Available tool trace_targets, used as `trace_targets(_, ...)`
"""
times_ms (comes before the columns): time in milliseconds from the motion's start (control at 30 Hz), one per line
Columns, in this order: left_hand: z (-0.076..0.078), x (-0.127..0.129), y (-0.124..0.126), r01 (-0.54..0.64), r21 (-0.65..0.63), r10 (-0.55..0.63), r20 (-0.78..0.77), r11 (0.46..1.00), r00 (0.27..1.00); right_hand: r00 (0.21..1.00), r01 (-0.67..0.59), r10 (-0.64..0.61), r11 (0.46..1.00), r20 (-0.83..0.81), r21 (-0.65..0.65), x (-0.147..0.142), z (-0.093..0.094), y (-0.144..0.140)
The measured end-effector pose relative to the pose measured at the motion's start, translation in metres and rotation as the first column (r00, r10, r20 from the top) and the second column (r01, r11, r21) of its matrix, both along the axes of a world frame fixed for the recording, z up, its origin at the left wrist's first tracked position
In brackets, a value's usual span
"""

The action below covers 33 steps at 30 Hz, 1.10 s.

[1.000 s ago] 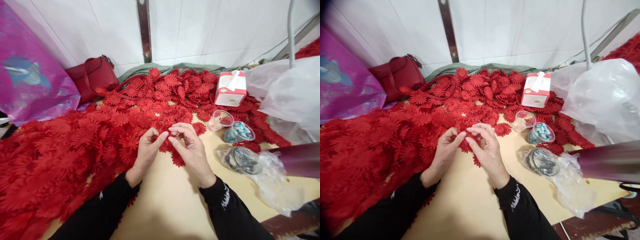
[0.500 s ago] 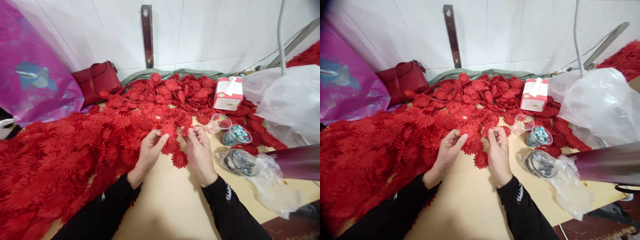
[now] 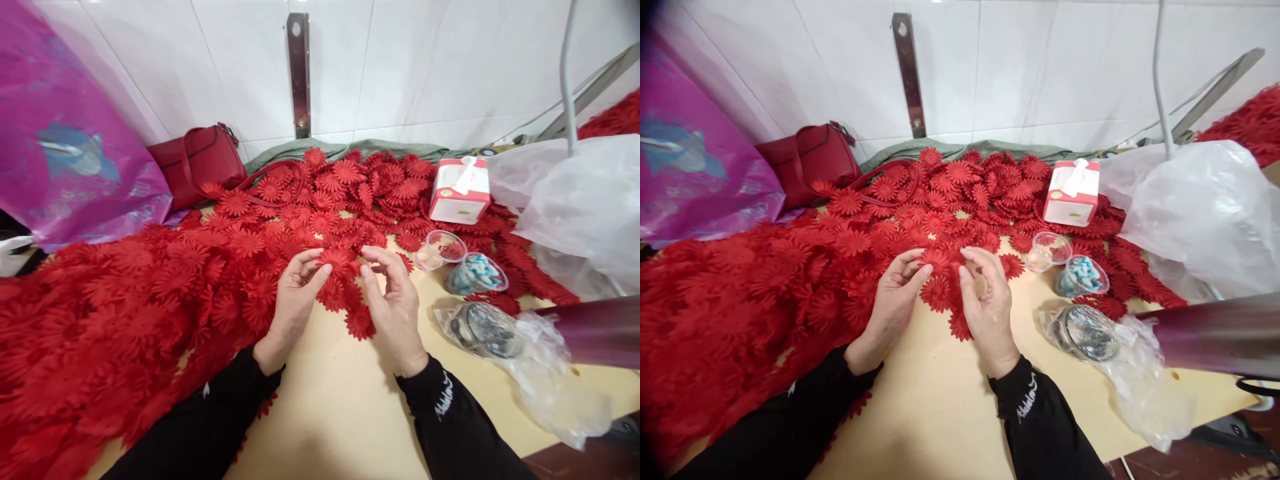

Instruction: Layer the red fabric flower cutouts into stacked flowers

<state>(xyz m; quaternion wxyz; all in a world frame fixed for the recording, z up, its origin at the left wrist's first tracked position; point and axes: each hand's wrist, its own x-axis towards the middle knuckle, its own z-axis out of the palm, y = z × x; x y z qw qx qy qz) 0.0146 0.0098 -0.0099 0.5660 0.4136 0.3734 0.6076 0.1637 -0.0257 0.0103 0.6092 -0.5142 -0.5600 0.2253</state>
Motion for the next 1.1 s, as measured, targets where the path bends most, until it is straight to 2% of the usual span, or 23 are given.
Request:
trace_targets(167,0.002,-0.001,-0.002,0.066,0.036,-0.064,-0.069,0.997,0.996,0.972,-0.172,0.155,0.982,-0.179,-0.084,-0.007,-0.004,-0.001)
trace_targets(333,0.003,0.001,-0.002,0.139,-0.021,-0.140,-0.041,0.990,0.989,0.937,-0.239,0.197,0.964,-0.290,-0.118,-0.008,-0.004,-0.001)
trace_targets(467,0.002,0.000,-0.003,0.230,-0.049,-0.232,-0.043,0.972,0.972,0.914,-0.248,0.191,0.961,-0.357,-0.122,-0.005,-0.002,0.000)
trace_targets(567,0.001,-0.001,-0.004,0.214,-0.048,-0.216,-0.052,0.976,0.975,0.942,-0.206,0.168,0.973,-0.292,-0.105,-0.003,0.000,-0.001)
trace_targets(667,0.000,-0.002,-0.004,0.137,-0.044,-0.139,-0.059,0.990,0.989,0.987,-0.134,0.129,0.990,-0.096,-0.045,-0.002,0.004,-0.003)
trace_targets(733,0.000,-0.003,-0.003,0.115,-0.039,-0.118,-0.063,0.993,0.991,0.992,-0.128,0.128,0.991,0.007,-0.029,-0.001,0.006,-0.004)
trace_targets(800,0.001,-0.002,-0.003,0.125,-0.033,-0.127,-0.074,0.992,0.989,0.986,-0.165,0.166,0.985,0.027,-0.054,-0.002,0.006,-0.003)
trace_targets(900,0.002,-0.002,-0.004,0.139,-0.038,-0.143,-0.110,0.990,0.984,0.970,-0.239,0.233,0.966,-0.066,-0.098,-0.002,0.003,-0.001)
trace_targets(967,0.004,-0.002,-0.004,0.149,-0.038,-0.153,-0.139,0.988,0.978,0.957,-0.257,0.234,0.958,-0.169,-0.129,0.000,0.000,0.001)
trace_targets(1100,0.006,-0.002,-0.006,0.138,-0.014,-0.139,-0.136,0.990,0.981,0.916,-0.155,0.075,0.972,-0.394,-0.176,0.010,-0.009,0.006)
